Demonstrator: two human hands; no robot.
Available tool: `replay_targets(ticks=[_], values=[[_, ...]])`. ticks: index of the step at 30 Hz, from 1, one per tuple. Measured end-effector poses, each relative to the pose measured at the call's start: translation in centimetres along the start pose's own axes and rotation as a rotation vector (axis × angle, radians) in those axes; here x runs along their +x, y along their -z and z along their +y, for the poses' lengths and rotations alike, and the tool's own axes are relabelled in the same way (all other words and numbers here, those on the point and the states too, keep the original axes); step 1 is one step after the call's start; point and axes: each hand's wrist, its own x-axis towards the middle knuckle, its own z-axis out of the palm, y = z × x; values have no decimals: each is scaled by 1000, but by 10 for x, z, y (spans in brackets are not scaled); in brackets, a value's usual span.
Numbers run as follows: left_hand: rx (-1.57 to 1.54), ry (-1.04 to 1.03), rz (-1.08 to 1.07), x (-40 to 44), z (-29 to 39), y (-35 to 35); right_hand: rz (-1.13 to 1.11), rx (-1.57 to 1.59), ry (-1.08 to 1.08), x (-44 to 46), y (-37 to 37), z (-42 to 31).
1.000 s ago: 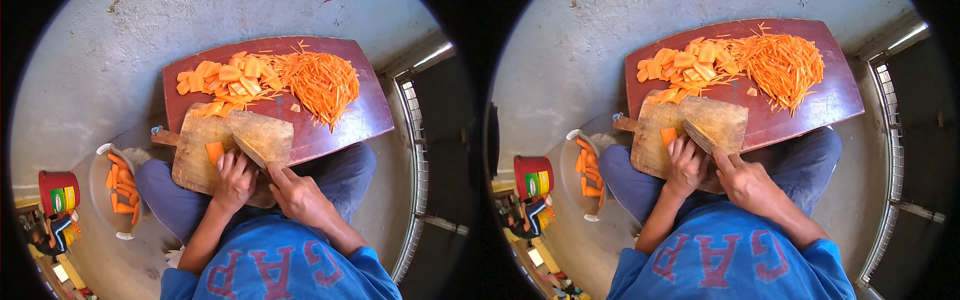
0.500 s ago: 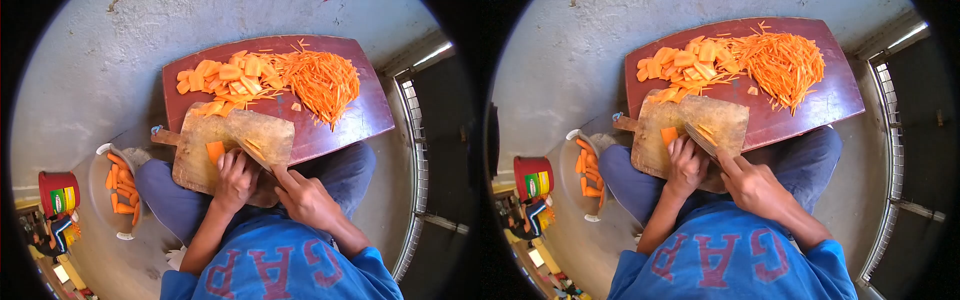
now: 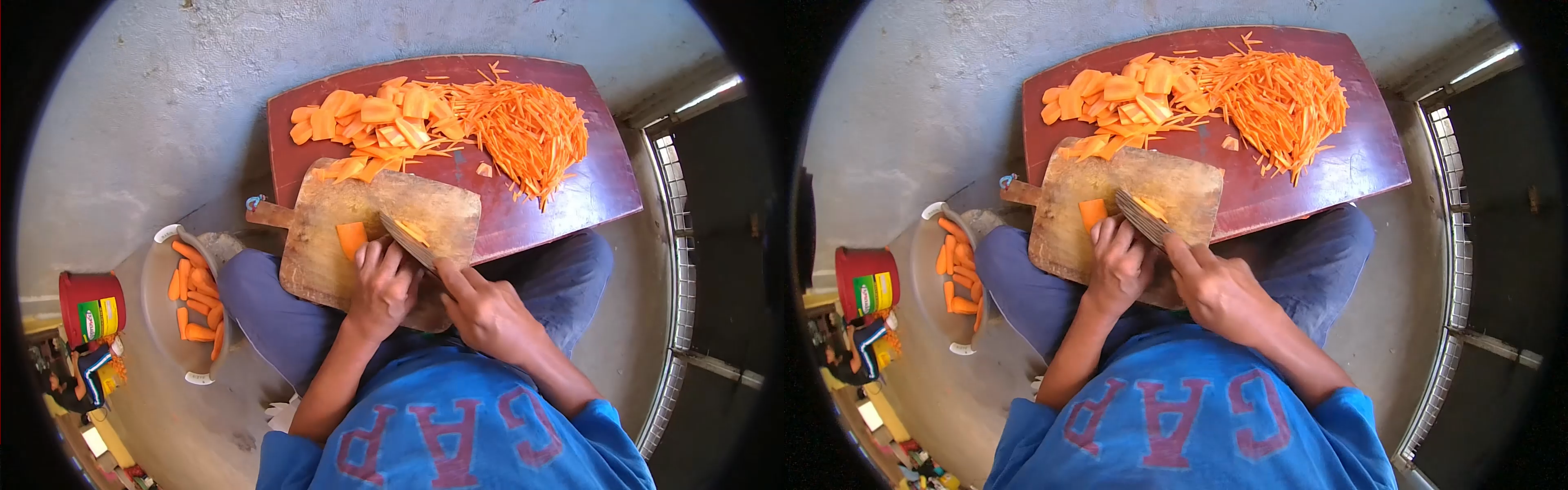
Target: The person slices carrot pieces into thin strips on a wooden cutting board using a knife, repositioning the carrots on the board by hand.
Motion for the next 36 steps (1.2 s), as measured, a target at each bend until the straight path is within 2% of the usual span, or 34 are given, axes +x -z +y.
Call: replay_targets(ticks=[4,7,10,16,22,28,31,34,36], values=[[5,5,5,0,-2,-1,20,27,32,-2,6,-1],[-8,0,38,2,3,3,-42,20,-55,-19,19,-11],[31,15,36,5,3,4,21,-7,32,-5,-5,7],[10,-5,68,5,2,3,-11,13,-9,-10,21,-8],[-5,14,32,3,3,5,8,12,49,6,-4,8],[-26,-6,72,6,3,5,-67,16,-54,-22,23,-14],[-22,0,68,3,0,2,9,36,39,-9,1,5],[-8,27,36,-2,1,2,-7,23,72,11,-6,12],[-9,3,42,2,-2,4,-26,23,28,2,9,-1]])
